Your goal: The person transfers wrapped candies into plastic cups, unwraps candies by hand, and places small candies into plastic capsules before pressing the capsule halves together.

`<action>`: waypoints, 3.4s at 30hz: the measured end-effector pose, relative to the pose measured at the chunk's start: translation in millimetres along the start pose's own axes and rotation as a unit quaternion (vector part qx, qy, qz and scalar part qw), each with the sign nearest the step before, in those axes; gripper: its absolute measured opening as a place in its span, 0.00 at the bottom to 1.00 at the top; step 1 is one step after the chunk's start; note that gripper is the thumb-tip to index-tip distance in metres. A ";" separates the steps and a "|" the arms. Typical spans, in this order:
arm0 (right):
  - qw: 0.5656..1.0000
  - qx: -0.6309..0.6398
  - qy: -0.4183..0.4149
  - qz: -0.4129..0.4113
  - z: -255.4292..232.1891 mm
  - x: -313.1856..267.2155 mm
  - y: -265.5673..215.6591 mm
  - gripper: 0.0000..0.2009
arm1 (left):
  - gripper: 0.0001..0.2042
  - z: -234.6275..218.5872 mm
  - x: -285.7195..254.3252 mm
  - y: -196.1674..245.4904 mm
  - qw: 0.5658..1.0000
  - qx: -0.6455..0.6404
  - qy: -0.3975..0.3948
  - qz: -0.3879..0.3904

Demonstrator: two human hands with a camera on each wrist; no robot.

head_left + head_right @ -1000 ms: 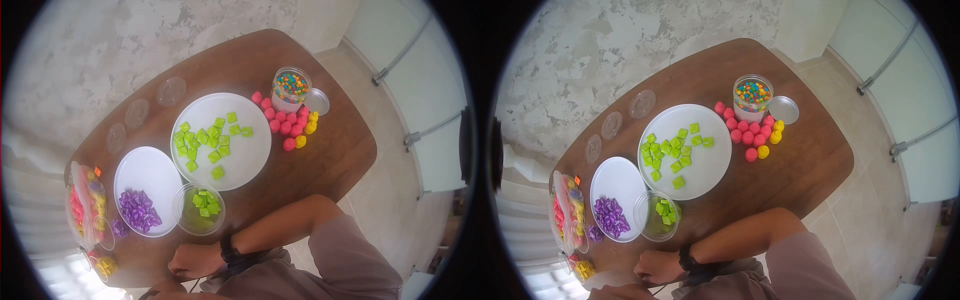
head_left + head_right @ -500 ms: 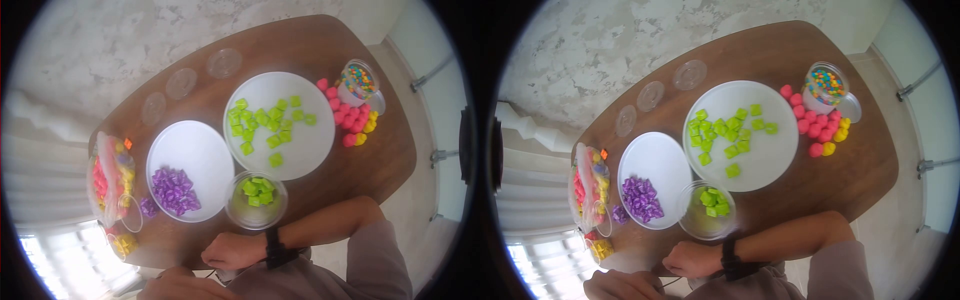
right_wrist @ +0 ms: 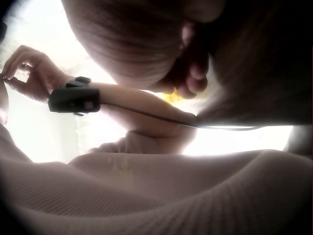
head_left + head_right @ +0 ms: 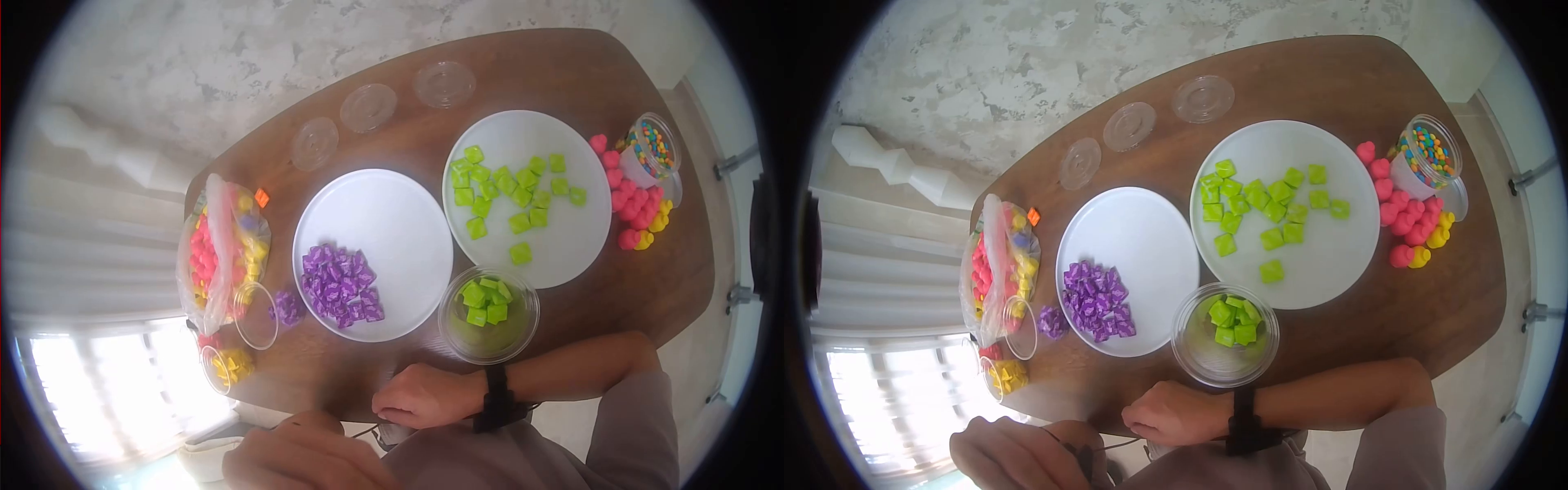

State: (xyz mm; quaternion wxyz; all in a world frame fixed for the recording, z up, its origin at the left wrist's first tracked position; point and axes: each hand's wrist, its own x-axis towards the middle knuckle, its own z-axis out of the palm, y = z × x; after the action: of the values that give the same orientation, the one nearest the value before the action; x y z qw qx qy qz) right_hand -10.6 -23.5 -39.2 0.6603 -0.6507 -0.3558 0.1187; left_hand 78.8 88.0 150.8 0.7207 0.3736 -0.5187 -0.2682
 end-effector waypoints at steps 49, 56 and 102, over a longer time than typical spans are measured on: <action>0.999 0.035 0.035 0.011 1.7 2.4 -2.3 0.03 | 0.16 9.6 2.8 -19.7 0.998 -0.001 0.066 0.018; 1.000 -0.018 0.020 0.007 -3.0 3.9 -6.2 0.04 | 0.22 -41.8 -3.5 -43.4 0.940 0.031 0.315 -0.128; 0.999 -0.028 -0.008 0.015 -9.9 7.9 -10.5 0.05 | 0.37 -99.8 -26.3 -4.4 0.350 0.861 0.363 -0.064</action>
State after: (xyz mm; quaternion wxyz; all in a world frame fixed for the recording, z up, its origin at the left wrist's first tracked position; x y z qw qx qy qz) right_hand -2.0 -27.6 -25.8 0.6370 -0.6735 -0.3540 0.1238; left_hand 165.0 131.8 114.5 0.1016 0.8821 -0.1270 0.4422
